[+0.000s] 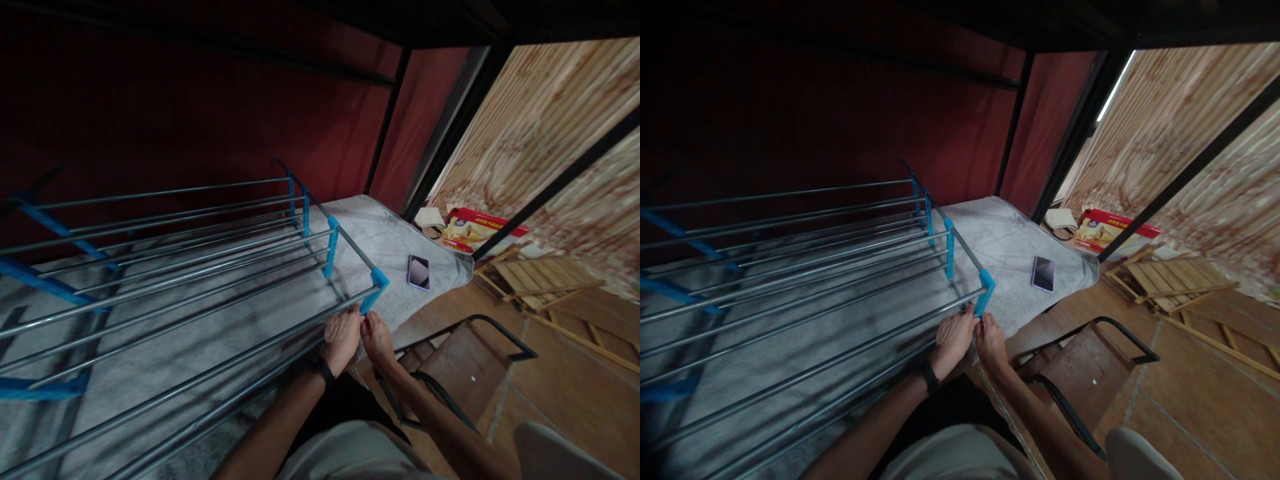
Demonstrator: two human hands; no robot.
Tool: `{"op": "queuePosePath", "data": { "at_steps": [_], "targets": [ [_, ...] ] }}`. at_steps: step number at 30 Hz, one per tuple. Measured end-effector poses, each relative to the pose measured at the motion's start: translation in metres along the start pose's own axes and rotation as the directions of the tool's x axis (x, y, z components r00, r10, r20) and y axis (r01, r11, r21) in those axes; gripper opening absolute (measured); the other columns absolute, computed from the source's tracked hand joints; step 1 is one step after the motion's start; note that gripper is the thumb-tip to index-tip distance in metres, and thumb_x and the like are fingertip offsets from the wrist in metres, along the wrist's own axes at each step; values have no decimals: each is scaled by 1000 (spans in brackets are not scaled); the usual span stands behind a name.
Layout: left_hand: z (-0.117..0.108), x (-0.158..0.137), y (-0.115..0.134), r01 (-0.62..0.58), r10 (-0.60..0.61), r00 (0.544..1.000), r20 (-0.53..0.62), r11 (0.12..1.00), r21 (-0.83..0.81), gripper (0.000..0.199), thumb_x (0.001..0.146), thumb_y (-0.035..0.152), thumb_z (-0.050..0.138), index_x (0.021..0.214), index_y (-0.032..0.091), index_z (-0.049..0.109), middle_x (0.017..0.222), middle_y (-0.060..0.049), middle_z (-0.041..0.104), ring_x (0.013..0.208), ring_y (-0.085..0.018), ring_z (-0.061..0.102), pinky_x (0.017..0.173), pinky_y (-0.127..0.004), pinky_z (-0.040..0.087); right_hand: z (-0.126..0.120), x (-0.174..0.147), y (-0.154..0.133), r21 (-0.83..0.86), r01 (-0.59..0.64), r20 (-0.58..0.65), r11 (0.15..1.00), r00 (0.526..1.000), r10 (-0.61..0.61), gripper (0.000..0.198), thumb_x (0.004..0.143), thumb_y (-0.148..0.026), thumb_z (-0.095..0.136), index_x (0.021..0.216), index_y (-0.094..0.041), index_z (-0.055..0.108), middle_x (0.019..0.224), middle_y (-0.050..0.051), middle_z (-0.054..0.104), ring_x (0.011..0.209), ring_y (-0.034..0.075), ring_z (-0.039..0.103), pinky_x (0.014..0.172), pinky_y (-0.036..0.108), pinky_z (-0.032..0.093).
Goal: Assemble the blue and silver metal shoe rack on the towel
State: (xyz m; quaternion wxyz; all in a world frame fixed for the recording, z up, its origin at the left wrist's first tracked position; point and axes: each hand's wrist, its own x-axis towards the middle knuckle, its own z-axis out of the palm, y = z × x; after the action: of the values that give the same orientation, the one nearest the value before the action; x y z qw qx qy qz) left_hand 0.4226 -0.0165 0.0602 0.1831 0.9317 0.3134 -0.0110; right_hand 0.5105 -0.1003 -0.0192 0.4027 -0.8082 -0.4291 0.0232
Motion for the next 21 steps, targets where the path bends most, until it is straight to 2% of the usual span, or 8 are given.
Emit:
{"op": "queuePosePath", "data": {
  "at_steps": [2,5,7,10,12,14,16,21],
  "targets": [
    [0,0,0,-33,33,999,-33,999,-9,36,105,30,33,129,17,57,101,-11,74,98,-23,71,85,-32,53,0,1,1,32,7,6,999,1000,-8,19,88,-21,41,95,-20,59,89,9,63,81,21,61,73,32,49],
    [4,-12,-6,-135,142,973,-181,990,49,38,103,17,34,135,15,53,126,-14,68,119,-24,64,101,-38,49,-2,3,7,130,11,33,991,999,-15,23,87,-21,43,101,-20,61,96,8,65,90,21,63,82,34,51],
    [15,-32,-17,-255,284,920,-272,957,136,45,100,11,34,143,14,47,142,-15,58,133,-26,54,113,-42,42,-3,4,13,179,-3,67,984,998,-9,23,86,-21,45,101,-20,62,95,7,64,92,21,63,84,35,52],
    [45,-67,-42,-439,488,837,-248,869,229,50,99,8,32,146,15,46,145,-13,56,137,-24,50,118,-40,37,0,1,24,182,-10,140,983,990,-16,23,85,-21,46,103,-20,61,92,6,62,89,21,62,84,35,52],
    [66,-84,-55,-396,448,862,-239,887,238,49,99,8,33,145,14,48,142,-13,59,134,-23,53,117,-40,40,4,-3,31,172,-2,163,985,986,-27,24,85,-20,45,104,-20,60,93,6,61,88,21,62,84,35,51],
    [80,-88,-63,-223,271,929,-253,953,204,45,100,12,38,142,14,50,138,-14,61,129,-24,57,111,-42,46,8,-7,36,169,-2,164,986,986,-27,24,85,-19,43,104,-20,58,94,7,60,88,21,61,84,35,51],
    [85,-81,-63,-103,139,961,-239,982,157,43,100,17,42,142,15,50,136,-14,62,125,-25,59,106,-42,50,9,-9,38,169,-2,168,986,985,-26,24,84,-18,42,103,-20,57,93,7,59,87,21,60,84,35,50],
    [79,-52,-59,-128,138,985,-103,987,101,46,97,7,38,138,18,55,130,-11,66,117,-23,64,99,-36,54,6,-4,38,168,22,195,985,979,-56,23,80,-19,46,100,-20,58,93,6,59,86,20,59,82,34,50]
  ]
}}
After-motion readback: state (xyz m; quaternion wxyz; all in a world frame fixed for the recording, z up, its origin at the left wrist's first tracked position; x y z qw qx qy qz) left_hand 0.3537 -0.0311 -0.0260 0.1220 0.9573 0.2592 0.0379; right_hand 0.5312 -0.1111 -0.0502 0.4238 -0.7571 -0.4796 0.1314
